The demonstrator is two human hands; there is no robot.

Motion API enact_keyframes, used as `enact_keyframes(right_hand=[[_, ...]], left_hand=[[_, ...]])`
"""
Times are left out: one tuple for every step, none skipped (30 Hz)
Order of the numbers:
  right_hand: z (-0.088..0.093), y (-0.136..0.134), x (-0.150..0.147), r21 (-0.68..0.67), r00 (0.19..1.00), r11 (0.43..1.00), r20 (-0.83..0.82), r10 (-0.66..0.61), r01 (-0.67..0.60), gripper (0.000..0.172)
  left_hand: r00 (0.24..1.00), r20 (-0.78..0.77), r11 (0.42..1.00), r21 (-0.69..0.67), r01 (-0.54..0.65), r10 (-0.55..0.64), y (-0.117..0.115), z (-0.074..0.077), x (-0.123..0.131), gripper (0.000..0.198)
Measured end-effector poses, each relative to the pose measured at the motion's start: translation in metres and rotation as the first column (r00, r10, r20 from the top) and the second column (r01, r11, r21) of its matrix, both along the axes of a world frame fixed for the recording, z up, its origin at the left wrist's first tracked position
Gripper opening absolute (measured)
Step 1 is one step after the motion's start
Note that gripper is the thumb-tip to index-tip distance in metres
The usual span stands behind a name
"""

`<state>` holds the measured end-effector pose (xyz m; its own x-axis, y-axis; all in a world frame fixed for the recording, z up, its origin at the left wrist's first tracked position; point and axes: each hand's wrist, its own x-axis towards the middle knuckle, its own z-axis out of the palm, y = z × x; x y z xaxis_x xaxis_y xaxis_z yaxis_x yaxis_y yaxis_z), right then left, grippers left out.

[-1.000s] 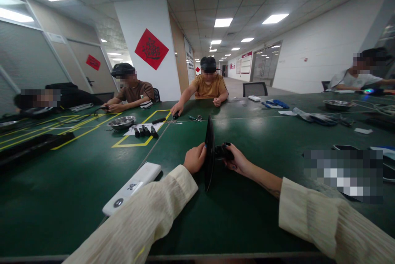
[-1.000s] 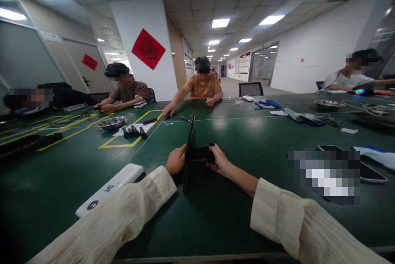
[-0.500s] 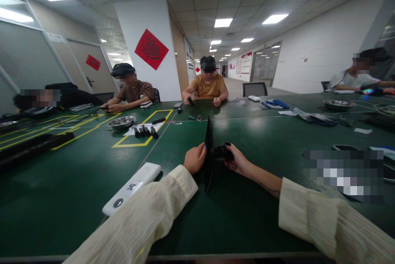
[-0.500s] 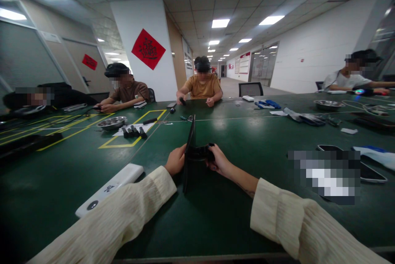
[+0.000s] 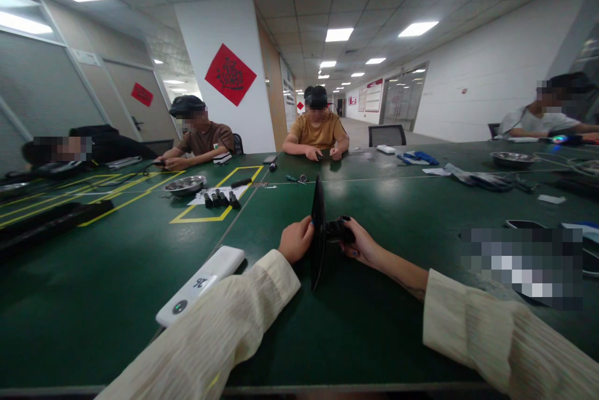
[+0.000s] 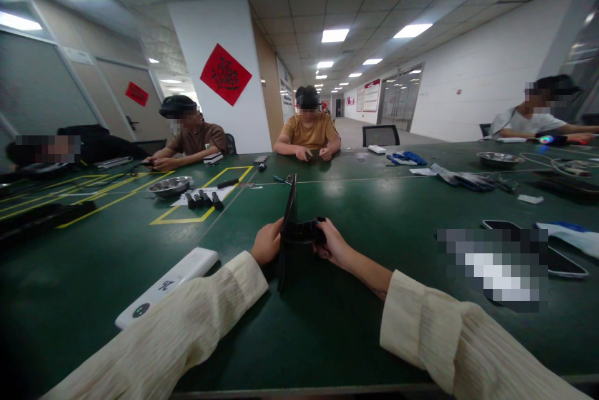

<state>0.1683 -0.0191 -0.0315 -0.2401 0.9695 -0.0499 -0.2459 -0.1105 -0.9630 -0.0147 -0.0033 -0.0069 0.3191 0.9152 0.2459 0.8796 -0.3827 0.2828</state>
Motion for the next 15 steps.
enact_keyframes(right_hand=[[-0.0001, 0.0001, 0.0, 0.002, 1.0, 1.0, -0.001, 0.0, 0.0, 0.026], [-0.0004, 0.0004, 0.0, 0.003, 1.0, 1.0, -0.005, 0.0, 0.0, 0.026], [-0.001, 0.0009, 0.0001, 0.004, 1.0, 1.0, -0.008, 0.002, -0.002, 0.026], [-0.0018, 0.0015, 0.0003, 0.003, 1.0, 1.0, -0.013, 0.005, -0.005, 0.026], [-0.0026, 0.0022, 0.0005, 0.002, 1.0, 1.0, -0.016, 0.008, -0.008, 0.026], [-0.0033, 0.0029, 0.0007, 0.0, 1.0, 1.0, -0.018, 0.011, -0.011, 0.026], [-0.0039, 0.0034, 0.0009, -0.001, 1.0, 1.0, -0.018, 0.015, -0.015, 0.027], [-0.0043, 0.0038, 0.0011, -0.002, 1.0, 1.0, -0.017, 0.016, -0.016, 0.027], [-0.0045, 0.004, 0.0012, -0.002, 1.0, 1.0, -0.015, 0.016, -0.016, 0.027], [-0.0044, 0.0039, 0.0012, -0.001, 1.0, 1.0, -0.014, 0.015, -0.015, 0.027], [-0.0041, 0.0037, 0.0011, 0.002, 1.0, 1.0, -0.013, 0.015, -0.015, 0.027], [-0.0036, 0.0033, 0.001, 0.006, 1.0, 1.0, -0.013, 0.016, -0.016, 0.027], [-0.0031, 0.0029, 0.0008, 0.009, 1.0, 1.0, -0.013, 0.014, -0.014, 0.027], [-0.0025, 0.0024, 0.0005, 0.011, 1.0, 1.0, -0.014, 0.012, -0.012, 0.027], [-0.0019, 0.0019, 0.0002, 0.01, 1.0, 1.0, -0.015, 0.008, -0.008, 0.027]], left_hand=[[1.0, 0.001, 1.0, 0.001, 0.003, -0.003, 0.0002, -0.0001, -0.0002, 0.038], [1.0, 0.003, 1.0, 0.003, 0.008, -0.008, 0.0004, -0.0003, -0.0004, 0.037], [1.0, 0.006, 1.0, 0.006, 0.011, -0.011, 0.0006, -0.0006, -0.0007, 0.036], [1.0, 0.009, 1.0, 0.008, 0.014, -0.014, 0.0007, -0.0009, -0.0009, 0.036], [1.0, 0.011, 1.0, 0.006, 0.014, -0.014, 0.0007, -0.0011, -0.0012, 0.036], [1.0, 0.014, 1.0, 0.001, 0.011, -0.011, 0.0006, -0.0012, -0.0013, 0.036], [1.0, 0.017, 1.0, -0.004, 0.008, -0.008, 0.0004, -0.0012, -0.0013, 0.037], [1.0, 0.023, 1.0, -0.009, 0.006, -0.005, 0.0002, -0.001, -0.0013, 0.038], [1.0, 0.031, 1.0, -0.011, 0.006, -0.006, -0.0001, -0.0007, -0.0011, 0.039], [0.999, 0.038, 1.0, -0.012, 0.009, -0.008, -0.0004, -0.0003, -0.0009, 0.041], [0.999, 0.042, 1.0, -0.011, 0.013, -0.012, -0.0006, 0.0001, -0.0007, 0.042], [0.999, 0.041, 1.0, -0.009, 0.015, -0.015, -0.0009, 0.0005, -0.0005, 0.042], [0.999, 0.037, 1.0, -0.009, 0.018, -0.018, -0.0011, 0.0009, -0.0003, 0.042], [0.999, 0.033, 1.0, -0.009, 0.019, -0.019, -0.0012, 0.0011, -0.0001, 0.041], [0.999, 0.032, 1.0, -0.009, 0.019, -0.019, -0.0013, 0.0012, -0.0001, 0.041]])
